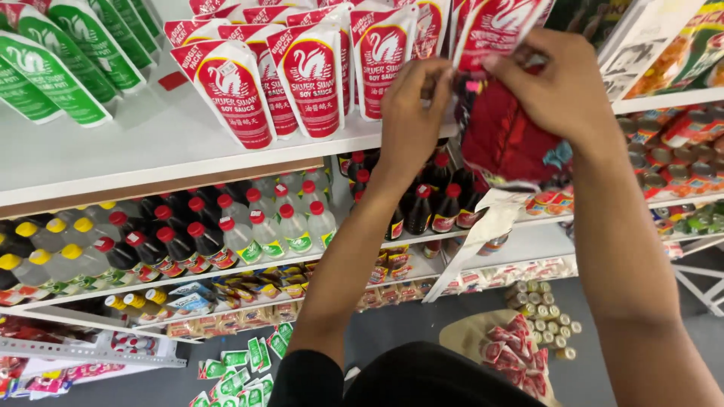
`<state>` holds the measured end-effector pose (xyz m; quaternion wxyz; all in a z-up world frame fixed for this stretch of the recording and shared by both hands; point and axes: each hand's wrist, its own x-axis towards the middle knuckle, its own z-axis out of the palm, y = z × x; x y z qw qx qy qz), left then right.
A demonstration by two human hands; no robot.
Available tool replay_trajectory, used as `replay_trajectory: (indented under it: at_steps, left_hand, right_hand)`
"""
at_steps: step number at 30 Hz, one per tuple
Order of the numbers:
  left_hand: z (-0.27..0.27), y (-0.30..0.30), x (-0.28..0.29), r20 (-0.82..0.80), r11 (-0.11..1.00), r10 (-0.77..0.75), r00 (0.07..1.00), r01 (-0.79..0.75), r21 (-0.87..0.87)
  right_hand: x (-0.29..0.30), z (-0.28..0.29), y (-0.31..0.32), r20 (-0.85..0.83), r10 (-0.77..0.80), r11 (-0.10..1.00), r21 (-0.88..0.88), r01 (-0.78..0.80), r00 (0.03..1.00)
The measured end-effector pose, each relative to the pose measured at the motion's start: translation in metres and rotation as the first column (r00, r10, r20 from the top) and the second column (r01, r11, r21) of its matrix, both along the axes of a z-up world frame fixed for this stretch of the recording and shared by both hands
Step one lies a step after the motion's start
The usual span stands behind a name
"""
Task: Wiping and organizing individual condiment pouches in a grocery store aisle.
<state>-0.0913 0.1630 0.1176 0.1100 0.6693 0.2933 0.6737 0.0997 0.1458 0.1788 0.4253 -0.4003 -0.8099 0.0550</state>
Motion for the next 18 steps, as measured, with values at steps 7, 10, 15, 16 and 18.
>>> replay_trajectory:
  at_steps: [7,10,15,16,18]
  left_hand:
    - [-0.017,0.034,0.026,-0.266,0.921,0.368,0.891,-0.388,-0.023]
    - [-0.028,0.034,0.028,-0.493,0.873,0.410,0.767,-0.487,-0.032]
    - [-0.030,0.030,0.029,-0.499,0.848,0.485,0.718,-0.526,0.068]
    - [-0.030,0.028,0.031,-0.486,0.824,0.538,0.689,-0.550,0.133]
    - [-0.028,0.024,0.032,-0.444,0.823,0.561,0.699,-0.531,0.204]
  right_hand:
    - [0.023,-0.036,0.087,0.214,-0.250,0.968,0.063,0.242,0.944]
    - [0.013,-0.029,0.080,0.264,-0.239,0.943,-0.165,0.288,0.934]
    - [0.021,-0.040,0.084,0.284,-0.230,0.961,-0.084,0.263,0.931]
    - [0.023,-0.042,0.082,0.277,-0.221,0.972,-0.013,0.233,0.935]
    - [0.021,-0.035,0.046,0.246,-0.251,0.967,0.112,0.229,0.936]
